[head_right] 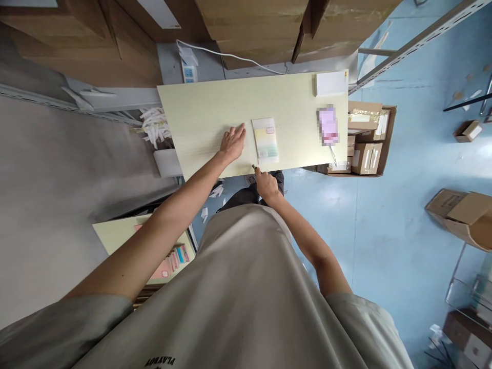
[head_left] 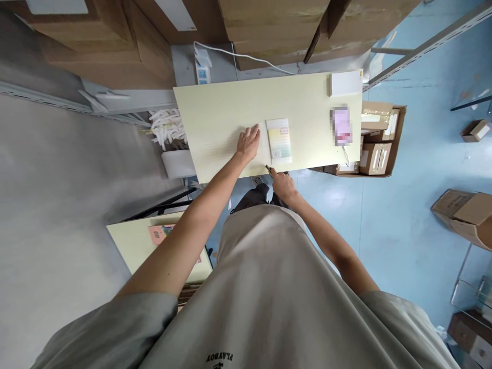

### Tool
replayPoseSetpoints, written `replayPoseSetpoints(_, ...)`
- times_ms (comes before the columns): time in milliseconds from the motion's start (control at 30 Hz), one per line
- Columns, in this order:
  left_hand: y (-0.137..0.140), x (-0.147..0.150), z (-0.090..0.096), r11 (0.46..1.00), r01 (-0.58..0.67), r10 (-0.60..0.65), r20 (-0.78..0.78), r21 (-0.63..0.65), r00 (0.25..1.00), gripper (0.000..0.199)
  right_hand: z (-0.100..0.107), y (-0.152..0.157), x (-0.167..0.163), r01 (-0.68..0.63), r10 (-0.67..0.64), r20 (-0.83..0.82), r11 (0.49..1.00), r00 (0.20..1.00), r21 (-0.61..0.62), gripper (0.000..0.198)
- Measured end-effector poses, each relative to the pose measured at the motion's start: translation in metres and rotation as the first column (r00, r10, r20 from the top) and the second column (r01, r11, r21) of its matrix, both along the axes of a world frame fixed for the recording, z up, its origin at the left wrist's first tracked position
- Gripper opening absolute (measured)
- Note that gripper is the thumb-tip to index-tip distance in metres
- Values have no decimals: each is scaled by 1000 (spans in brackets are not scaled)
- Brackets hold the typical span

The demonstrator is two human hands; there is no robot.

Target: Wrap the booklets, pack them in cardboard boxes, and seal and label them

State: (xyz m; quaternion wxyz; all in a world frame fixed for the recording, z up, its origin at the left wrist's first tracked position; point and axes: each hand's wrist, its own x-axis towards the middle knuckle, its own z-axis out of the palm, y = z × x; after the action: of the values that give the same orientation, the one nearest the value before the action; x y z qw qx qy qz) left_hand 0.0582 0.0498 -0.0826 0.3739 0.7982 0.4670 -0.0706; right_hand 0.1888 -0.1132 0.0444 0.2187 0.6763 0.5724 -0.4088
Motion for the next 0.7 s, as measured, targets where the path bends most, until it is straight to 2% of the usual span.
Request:
replayPoseSetpoints(100, -1, 5, 1, 1000, -9, 8, -34, -10, 999, 78, 19, -5, 4, -46, 43, -54, 997, 998, -61, 51)
replayPoseSetpoints(200, -2, 8, 3, 1000, -7, 6, -76, -14, 997, 80, 36, -5, 15, -44, 41, -64, 998, 997, -49, 49)
replayPoseSetpoints(300, -4, 7, 6, 1000, -5, 4, -107, -7, 994, 84, 50, -5, 34, -16, 16, -57, 1000, 998, 0, 52)
replayPoseSetpoints(433, -18, 4, 13, 999, -36, 36, -85, -8, 996, 90, 64, 0, 68, 71, -66, -40, 989, 997, 133, 64)
replayPoseSetpoints(567, -32, 10, 26, 992, -109, 102, -106, -62, 989, 88, 70, 22, 105, 171, -155, -75, 935, 985, 312, 73)
replayPoseSetpoints(700, -16, 31, 54, 989, -147, 147, -8, -5, 989, 82, 71, 69, 142, 262, -199, -175, 824, 964, 503, 57)
